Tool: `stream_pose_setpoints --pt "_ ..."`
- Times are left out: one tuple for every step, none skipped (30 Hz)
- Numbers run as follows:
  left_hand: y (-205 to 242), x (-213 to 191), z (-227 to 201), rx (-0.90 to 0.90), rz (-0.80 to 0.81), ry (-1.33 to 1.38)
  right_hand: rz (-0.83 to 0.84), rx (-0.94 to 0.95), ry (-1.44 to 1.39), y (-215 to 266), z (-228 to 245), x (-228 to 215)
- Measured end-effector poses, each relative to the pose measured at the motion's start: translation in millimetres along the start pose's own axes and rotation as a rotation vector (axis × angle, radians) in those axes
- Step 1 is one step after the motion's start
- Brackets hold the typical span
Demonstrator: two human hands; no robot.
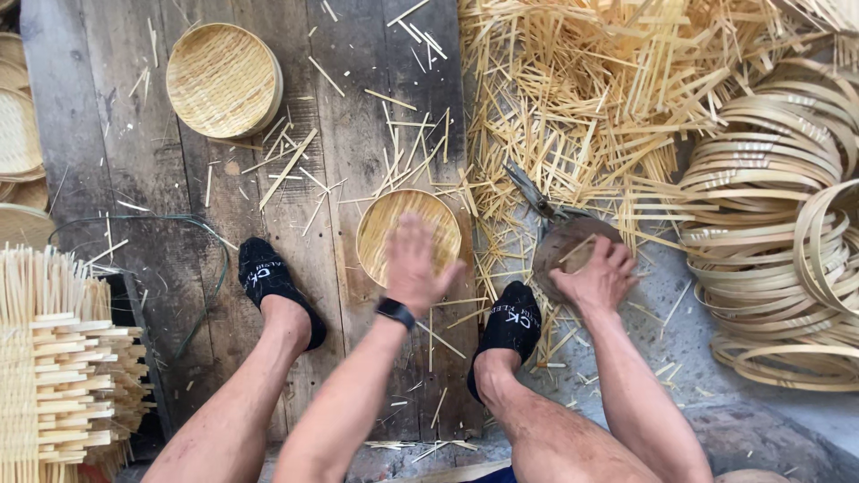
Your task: The person weaves thin bamboo strips into a circular base, trims the protruding ends with shears, and fits a pre-formed bamboo rim onto the woven piece.
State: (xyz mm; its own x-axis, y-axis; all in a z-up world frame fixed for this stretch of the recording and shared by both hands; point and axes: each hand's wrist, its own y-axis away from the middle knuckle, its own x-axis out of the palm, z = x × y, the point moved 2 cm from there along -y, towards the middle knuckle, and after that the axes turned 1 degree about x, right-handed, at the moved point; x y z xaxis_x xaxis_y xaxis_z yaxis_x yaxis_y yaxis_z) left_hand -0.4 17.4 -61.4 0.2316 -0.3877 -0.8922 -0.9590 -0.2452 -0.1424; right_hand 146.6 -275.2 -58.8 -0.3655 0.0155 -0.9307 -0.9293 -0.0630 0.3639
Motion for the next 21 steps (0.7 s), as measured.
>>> stream_pose_setpoints --pt "9 8 -15 0.032 0.111 -0.018 -0.016 0.019 -0.057 -2 -8 6" --pt "18 12 -24 0.015 0.137 -0.037 -0.032 0.039 -0.115 -1 -13 11" --pt "26 18 -30 0.001 0.159 -0.054 -0.025 0.061 -0.125 1 -16 15" --pt "32 22 -31 -0.014 0.182 -0.072 -0.018 0.083 -0.136 4 -18 17" --pt "39 24 -27 0.010 0.180 -0.058 -0.010 0.102 -0.143 6 -20 18" --pt "46 22 -19 0.035 0.177 -0.045 -0.015 0.105 -0.148 8 -22 18" --pt "50 16 -6 0.056 0.172 -0.037 -0.019 0.102 -0.157 9 -20 19" --pt "52 9 10 0.153 0.187 -0.046 -0.023 0.098 -0.166 11 -19 20" --pt "51 -1 31 0.246 0.203 -0.057 -0.031 0.099 -0.169 12 -17 21" --pt "48 -13 54 0.339 0.220 -0.069 -0.038 0.099 -0.173 13 -17 23" --pt "35 -26 76 0.368 0.103 -0.127 -0.048 0.100 -0.177 12 -17 23" --pt "20 -39 98 0.397 -0.012 -0.187 -0.039 0.096 -0.172 12 -18 23" --pt "3 -55 126 0.358 -0.021 -0.137 -0.032 0.095 -0.167 10 -19 24" --pt "-15 -74 153 0.320 -0.031 -0.086 -0.026 0.095 -0.162 9 -20 25" --pt "-32 -90 177 0.222 -0.086 -0.165 -0.026 0.095 -0.152 9 -20 26" --pt "-49 -104 199 0.124 -0.142 -0.243 -0.025 0.096 -0.141 8 -21 27" --pt "-67 -114 219 0.058 -0.180 -0.293 -0.025 0.099 -0.128 8 -21 28" --pt "-81 -122 237 -0.008 -0.218 -0.342 -0.017 0.102 -0.117 8 -20 30" --pt "-91 -128 252 -0.041 -0.232 -0.334 -0.010 0.109 -0.106 8 -21 30" --pt "-99 -132 265 -0.075 -0.247 -0.327 -0.002 0.116 -0.096 6 -20 31" --pt "-107 -133 276 -0.106 -0.259 -0.316 0.009 0.112 -0.087 6 -21 32"
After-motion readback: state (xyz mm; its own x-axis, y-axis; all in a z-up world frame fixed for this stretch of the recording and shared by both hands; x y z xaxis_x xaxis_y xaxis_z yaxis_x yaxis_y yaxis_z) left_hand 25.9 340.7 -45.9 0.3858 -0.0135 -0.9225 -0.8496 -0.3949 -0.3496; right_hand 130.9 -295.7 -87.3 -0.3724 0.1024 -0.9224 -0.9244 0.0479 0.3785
